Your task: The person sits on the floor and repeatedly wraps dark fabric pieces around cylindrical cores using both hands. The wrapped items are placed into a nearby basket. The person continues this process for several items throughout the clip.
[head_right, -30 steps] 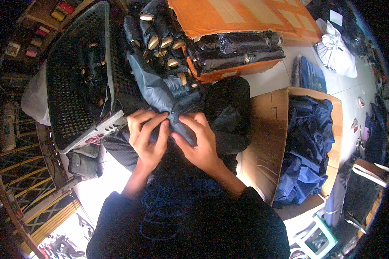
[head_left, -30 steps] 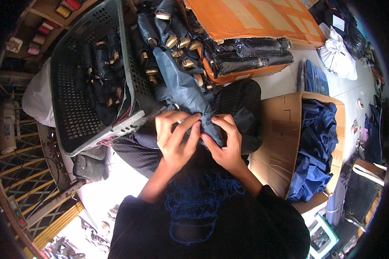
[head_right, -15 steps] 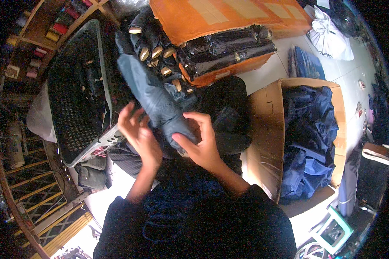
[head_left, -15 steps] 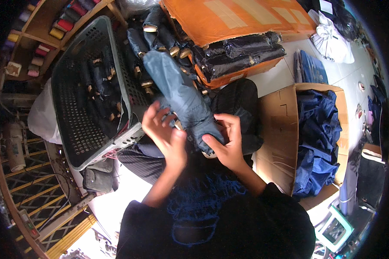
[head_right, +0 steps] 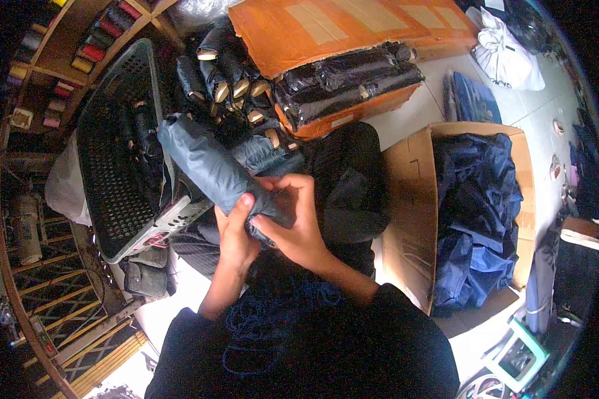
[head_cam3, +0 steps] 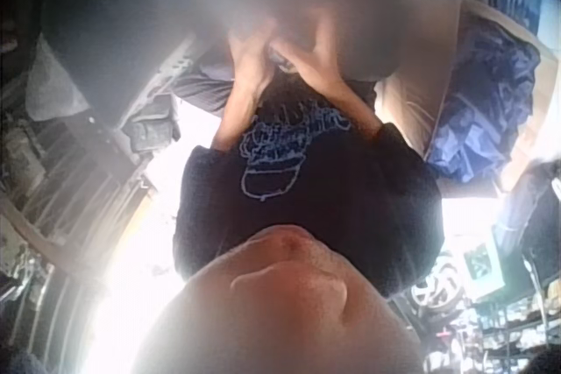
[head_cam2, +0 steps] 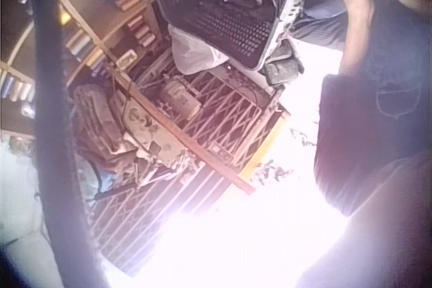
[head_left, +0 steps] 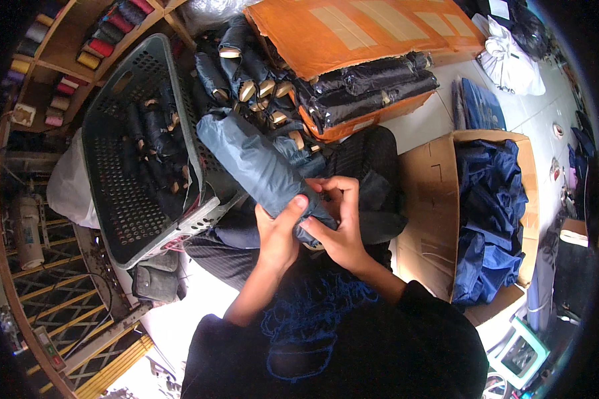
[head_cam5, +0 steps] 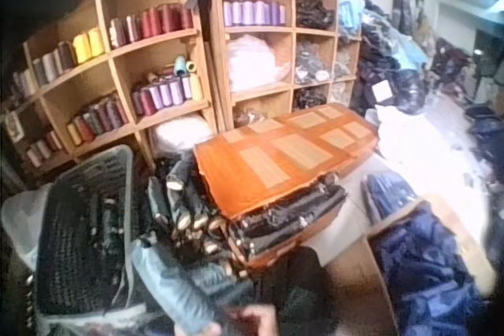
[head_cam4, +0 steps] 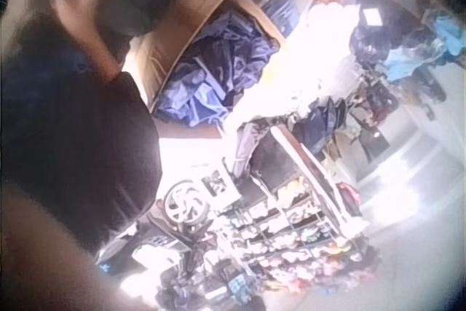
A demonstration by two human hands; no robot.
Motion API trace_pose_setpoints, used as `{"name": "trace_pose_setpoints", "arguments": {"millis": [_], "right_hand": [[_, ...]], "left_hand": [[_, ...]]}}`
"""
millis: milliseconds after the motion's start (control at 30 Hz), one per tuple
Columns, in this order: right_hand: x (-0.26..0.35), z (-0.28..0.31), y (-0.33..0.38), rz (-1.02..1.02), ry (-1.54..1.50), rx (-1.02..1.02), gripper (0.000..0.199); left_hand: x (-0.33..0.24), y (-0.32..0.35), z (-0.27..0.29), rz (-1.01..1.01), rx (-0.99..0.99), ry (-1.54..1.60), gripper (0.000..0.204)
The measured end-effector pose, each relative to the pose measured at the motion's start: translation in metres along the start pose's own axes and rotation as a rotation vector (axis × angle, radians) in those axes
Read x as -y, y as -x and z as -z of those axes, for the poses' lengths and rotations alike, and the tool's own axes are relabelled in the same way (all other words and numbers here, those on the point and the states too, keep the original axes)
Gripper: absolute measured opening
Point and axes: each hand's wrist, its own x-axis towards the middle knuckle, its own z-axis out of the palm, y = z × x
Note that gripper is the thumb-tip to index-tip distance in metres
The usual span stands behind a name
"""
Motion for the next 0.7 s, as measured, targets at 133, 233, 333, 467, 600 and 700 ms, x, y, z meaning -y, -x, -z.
{"name": "trace_pose_setpoints", "arguments": {"millis": [133,233,333,467,600,700], "right_hand": [[0.013,0.016,0.0,-0.815,-0.309,0.317,0.043],[0.01,0.01,0.012,-0.744,-0.23,0.277,0.042],[0.012,0.003,0.015,-0.662,-0.181,0.171,0.03],[0.014,0.001,0.008,-0.719,-0.256,0.173,0.032],[0.013,0.01,0.0,-0.602,-0.095,0.398,0.044],[0.017,0.003,-0.001,-0.641,-0.171,0.402,0.053]], "left_hand": [[-0.012,-0.015,0.002,-0.101,-0.019,0.039,0.032],[-0.013,-0.011,0.008,0.045,0.063,-0.059,0.031],[-0.001,-0.004,0.009,0.07,0.123,-0.134,0.03],[0.0,0.001,0.019,0.114,0.203,-0.181,0.043],[-0.009,-0.009,0.028,-0.032,0.151,-0.021,0.075],[-0.009,-0.015,0.039,-0.151,0.169,-0.005,0.076]]}}
